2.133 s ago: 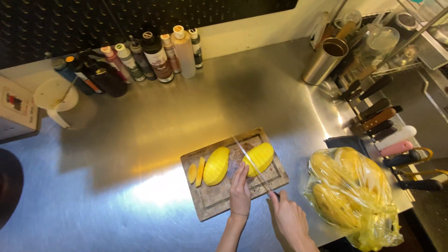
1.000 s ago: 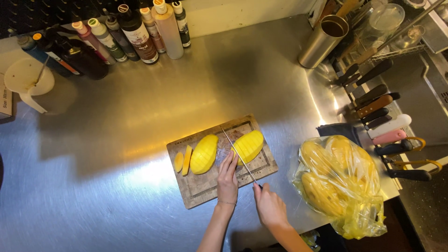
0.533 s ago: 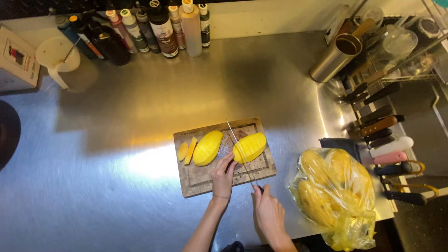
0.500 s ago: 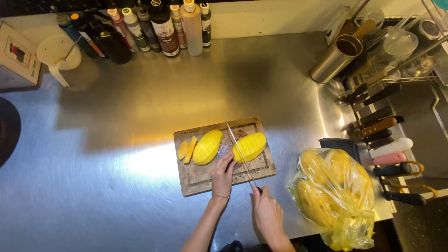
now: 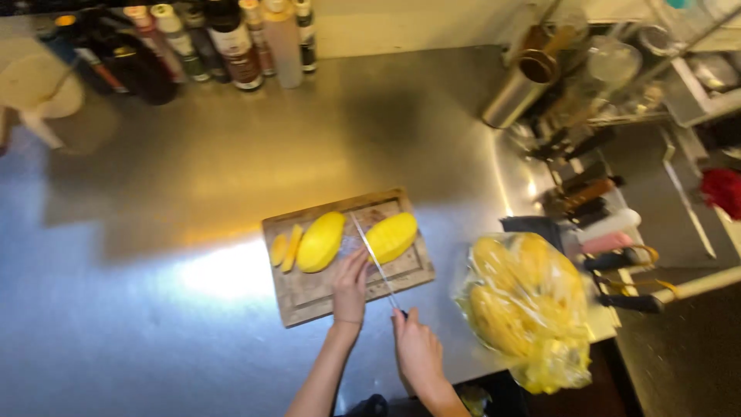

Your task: Peeling and slicing mangoes on a cutting board using a large knife.

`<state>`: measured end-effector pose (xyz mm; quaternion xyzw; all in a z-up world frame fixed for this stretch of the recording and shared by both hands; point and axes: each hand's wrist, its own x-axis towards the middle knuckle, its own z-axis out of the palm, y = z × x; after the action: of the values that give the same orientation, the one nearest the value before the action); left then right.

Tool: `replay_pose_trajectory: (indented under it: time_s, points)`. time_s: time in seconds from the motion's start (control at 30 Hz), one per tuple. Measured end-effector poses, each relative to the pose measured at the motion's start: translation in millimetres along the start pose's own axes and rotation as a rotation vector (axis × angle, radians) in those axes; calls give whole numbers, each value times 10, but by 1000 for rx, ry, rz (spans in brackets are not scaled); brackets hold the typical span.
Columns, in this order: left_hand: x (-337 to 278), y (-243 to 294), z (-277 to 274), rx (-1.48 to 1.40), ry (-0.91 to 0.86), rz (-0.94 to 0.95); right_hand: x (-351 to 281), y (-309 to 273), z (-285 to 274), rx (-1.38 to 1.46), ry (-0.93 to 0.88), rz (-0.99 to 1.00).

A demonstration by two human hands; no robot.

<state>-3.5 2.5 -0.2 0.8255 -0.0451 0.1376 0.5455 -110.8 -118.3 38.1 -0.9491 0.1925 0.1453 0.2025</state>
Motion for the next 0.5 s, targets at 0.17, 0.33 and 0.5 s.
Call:
replay_pose_trajectory:
  time_s: [0.17, 0.33, 0.5]
  points:
    - [-6, -103, 71, -26, 54, 63, 298, 164, 284, -70, 81, 15]
    - [-11, -62, -40, -66, -60, 55, 29, 269, 160, 135, 115, -31]
    - [216, -38, -50, 156, -220, 368, -175, 668, 490, 755, 223, 208]
